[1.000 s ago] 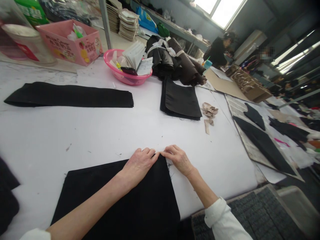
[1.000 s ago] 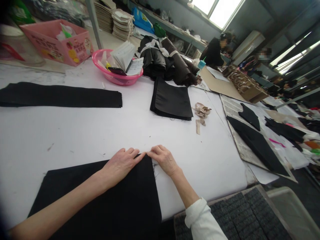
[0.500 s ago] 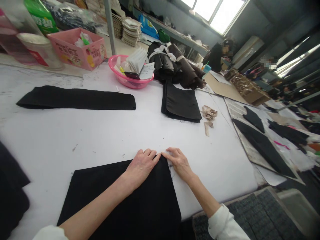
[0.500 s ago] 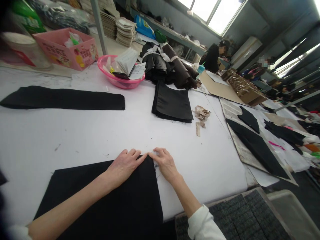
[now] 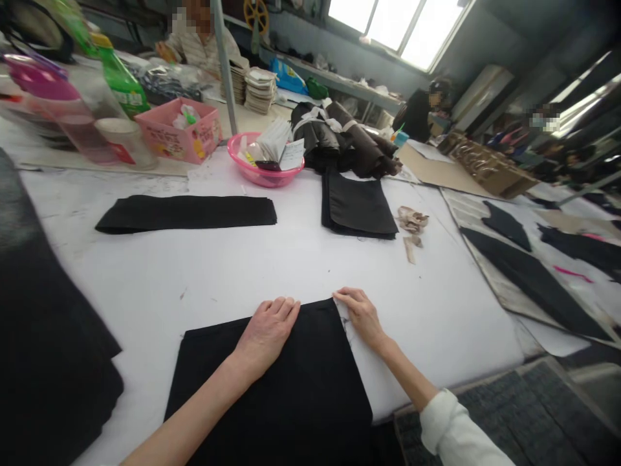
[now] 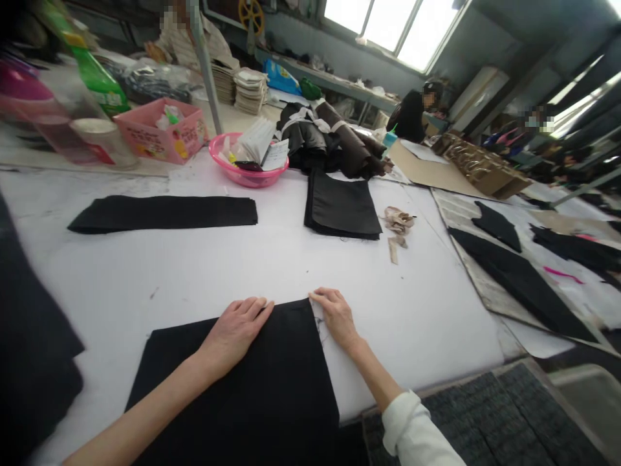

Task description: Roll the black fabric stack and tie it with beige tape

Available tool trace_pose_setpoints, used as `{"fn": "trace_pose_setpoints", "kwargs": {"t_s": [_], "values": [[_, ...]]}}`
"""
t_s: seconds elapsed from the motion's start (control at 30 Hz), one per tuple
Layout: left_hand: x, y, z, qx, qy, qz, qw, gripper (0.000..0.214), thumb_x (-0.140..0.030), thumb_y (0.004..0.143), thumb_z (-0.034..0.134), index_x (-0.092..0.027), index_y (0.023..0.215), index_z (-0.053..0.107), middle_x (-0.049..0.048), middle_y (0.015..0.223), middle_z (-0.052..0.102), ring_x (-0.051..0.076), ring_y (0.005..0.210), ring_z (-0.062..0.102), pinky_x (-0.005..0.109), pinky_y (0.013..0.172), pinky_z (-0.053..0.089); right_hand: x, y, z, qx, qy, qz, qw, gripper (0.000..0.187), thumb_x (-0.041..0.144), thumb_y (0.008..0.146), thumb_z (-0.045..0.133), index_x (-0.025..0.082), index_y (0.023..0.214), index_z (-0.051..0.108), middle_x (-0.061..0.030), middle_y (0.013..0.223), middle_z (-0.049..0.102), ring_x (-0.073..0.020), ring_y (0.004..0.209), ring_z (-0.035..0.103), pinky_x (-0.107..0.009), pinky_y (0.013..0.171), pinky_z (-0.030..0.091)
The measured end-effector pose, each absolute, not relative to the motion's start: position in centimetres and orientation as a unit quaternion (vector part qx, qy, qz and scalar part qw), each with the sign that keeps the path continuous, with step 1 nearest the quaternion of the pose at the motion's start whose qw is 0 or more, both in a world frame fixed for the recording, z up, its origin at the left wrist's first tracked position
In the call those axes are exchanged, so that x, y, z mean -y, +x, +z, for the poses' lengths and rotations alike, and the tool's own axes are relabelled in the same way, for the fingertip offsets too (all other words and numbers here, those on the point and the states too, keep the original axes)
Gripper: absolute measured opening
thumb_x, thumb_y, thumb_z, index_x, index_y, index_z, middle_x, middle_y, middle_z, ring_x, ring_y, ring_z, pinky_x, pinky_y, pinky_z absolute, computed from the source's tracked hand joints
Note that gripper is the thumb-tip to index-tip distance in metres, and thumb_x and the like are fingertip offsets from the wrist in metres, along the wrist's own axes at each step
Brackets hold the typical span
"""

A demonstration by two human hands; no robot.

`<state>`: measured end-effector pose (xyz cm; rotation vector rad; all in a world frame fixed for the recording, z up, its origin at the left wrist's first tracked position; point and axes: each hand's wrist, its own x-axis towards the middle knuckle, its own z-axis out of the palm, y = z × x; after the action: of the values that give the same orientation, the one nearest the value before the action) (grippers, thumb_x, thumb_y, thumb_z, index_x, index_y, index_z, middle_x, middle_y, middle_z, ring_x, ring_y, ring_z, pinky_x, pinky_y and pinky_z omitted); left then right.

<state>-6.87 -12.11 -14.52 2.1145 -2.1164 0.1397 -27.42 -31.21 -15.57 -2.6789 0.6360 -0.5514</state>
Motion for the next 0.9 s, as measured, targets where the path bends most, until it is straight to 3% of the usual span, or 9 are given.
{"fn": "trace_pose_setpoints", "kwargs": {"t_s": [0.13, 0.23, 0.33, 0.47, 0.57, 0.7, 0.9], "values": [[12.3, -7.2, -14.9, 0.701, 0.707, 0.056, 0.078, 0.047, -0.004, 0.089, 0.039, -0.011, 0.135, 0.043, 0.0149, 0.130, 0.052, 0.027, 0.119, 0.046, 0.041, 0.094, 0.042, 31.2, -26.1, -14.1, -0.273, -0.928, -0.174, 0.185, 0.021, 0.023, 0.086, 0.062, 0.027, 0.107, 0.065, -0.0035, 0.104, 0.064, -0.0202, 0.101, 0.056, -0.037, 0.089, 0.049], [12.2, -7.4, -14.9, 0.696, 0.712, 0.057, 0.078, 0.047, -0.006, 0.089, 0.041, -0.012, 0.135, 0.044, 0.0148, 0.131, 0.051, 0.028, 0.120, 0.045, 0.041, 0.095, 0.041, 30.8, -24.8, -12.7, -0.283, -0.938, -0.117, 0.160, 0.027, 0.032, 0.075, 0.076, 0.024, 0.099, 0.066, -0.0036, 0.098, 0.065, -0.0223, 0.097, 0.055, -0.037, 0.083, 0.047], [12.0, -7.4, -15.0, 0.693, 0.714, 0.050, 0.086, 0.046, -0.008, 0.090, 0.043, -0.013, 0.135, 0.045, 0.0134, 0.131, 0.052, 0.028, 0.120, 0.045, 0.041, 0.096, 0.041, 30.7, -23.7, -11.9, -0.312, -0.928, -0.054, 0.197, 0.026, 0.026, 0.070, 0.079, 0.024, 0.091, 0.065, -0.0008, 0.087, 0.066, -0.0204, 0.090, 0.055, -0.032, 0.074, 0.043], [11.7, -7.5, -15.0, 0.686, 0.719, 0.046, 0.102, 0.045, -0.008, 0.089, 0.043, -0.014, 0.134, 0.046, 0.0123, 0.130, 0.053, 0.027, 0.120, 0.045, 0.041, 0.097, 0.041, 30.9, -23.0, -11.9, -0.357, -0.895, -0.009, 0.267, 0.018, 0.022, 0.066, 0.078, 0.023, 0.077, 0.063, 0.0051, 0.065, 0.062, -0.0129, 0.065, 0.054, -0.024, 0.057, 0.035], [11.5, -7.5, -15.1, 0.683, 0.721, 0.043, 0.110, 0.045, -0.007, 0.089, 0.043, -0.015, 0.133, 0.048, 0.0120, 0.129, 0.053, 0.027, 0.120, 0.046, 0.042, 0.099, 0.041, 30.6, -23.1, -12.2, -0.376, -0.882, -0.032, 0.283, 0.018, 0.017, 0.062, 0.076, 0.021, 0.069, 0.060, 0.0053, 0.066, 0.058, -0.0109, 0.062, 0.051, -0.023, 0.056, 0.032], [11.3, -7.4, -15.3, 0.679, 0.722, 0.047, 0.129, 0.043, -0.006, 0.089, 0.043, -0.017, 0.130, 0.050, 0.0118, 0.126, 0.055, 0.028, 0.119, 0.048, 0.043, 0.098, 0.042, 29.5, -23.7, -12.7, -0.404, -0.850, -0.089, 0.326, 0.019, 0.011, 0.063, 0.067, 0.020, 0.076, 0.056, 0.0057, 0.067, 0.057, -0.0112, 0.062, 0.052, -0.024, 0.058, 0.036], [10.8, -7.4, -15.5, 0.671, 0.719, 0.045, 0.172, 0.042, -0.007, 0.089, 0.044, -0.018, 0.128, 0.052, 0.0115, 0.123, 0.056, 0.027, 0.118, 0.049, 0.044, 0.098, 0.043, 27.3, -24.6, -12.7, -0.425, -0.765, -0.191, 0.444, 0.029, 0.020, 0.070, 0.063, 0.020, 0.097, 0.054, 0.0051, 0.070, 0.061, -0.0123, 0.064, 0.058, -0.025, 0.060, 0.045]]}}
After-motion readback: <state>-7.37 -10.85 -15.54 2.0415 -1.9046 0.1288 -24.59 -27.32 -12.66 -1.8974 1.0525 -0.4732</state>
